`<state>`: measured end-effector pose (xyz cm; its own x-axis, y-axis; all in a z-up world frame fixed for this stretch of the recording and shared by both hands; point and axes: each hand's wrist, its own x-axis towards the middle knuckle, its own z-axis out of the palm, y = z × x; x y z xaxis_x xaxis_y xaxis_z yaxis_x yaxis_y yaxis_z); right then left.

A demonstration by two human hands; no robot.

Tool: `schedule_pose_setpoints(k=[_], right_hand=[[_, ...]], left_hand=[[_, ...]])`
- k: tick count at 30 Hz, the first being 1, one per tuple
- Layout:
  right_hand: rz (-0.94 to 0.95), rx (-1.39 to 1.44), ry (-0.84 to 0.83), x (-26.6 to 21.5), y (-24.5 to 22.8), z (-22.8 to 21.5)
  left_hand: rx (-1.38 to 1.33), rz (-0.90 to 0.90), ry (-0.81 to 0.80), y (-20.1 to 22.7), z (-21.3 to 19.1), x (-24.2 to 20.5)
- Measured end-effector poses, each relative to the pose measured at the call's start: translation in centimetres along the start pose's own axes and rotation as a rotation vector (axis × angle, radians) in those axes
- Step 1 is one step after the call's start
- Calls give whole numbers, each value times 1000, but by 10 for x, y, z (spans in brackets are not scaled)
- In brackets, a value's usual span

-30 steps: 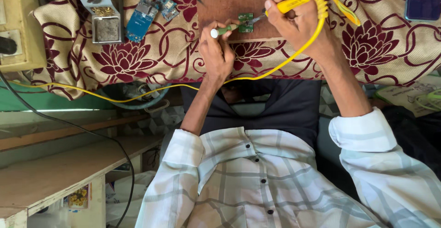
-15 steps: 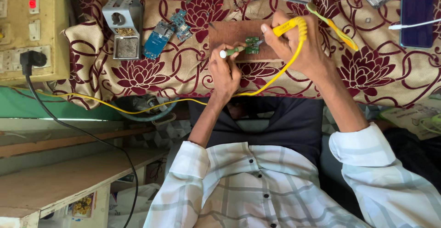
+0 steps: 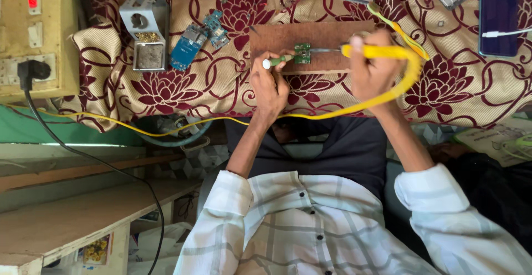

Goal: The person solders a small green circuit board using a soldering iron and solder wire. They hold the board steady with one hand while applying heat and solder with the other, working on a wooden board placed on a patterned tablecloth.

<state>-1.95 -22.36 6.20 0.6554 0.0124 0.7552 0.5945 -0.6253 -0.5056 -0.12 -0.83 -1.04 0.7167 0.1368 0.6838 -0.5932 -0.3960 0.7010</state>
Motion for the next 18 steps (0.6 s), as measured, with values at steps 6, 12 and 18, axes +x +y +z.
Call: schedule_pose_setpoints(k=[6,12,18], right_hand=[[267,349,361,-35,28,-29],[291,408,450,-33,59,-58],[237,203,305,-37,57,-65]], left_hand=[[-27,1,-21,0,-2,0],[-79,21,-27,2,-2,4],[-21,2,-15,3,1,1]])
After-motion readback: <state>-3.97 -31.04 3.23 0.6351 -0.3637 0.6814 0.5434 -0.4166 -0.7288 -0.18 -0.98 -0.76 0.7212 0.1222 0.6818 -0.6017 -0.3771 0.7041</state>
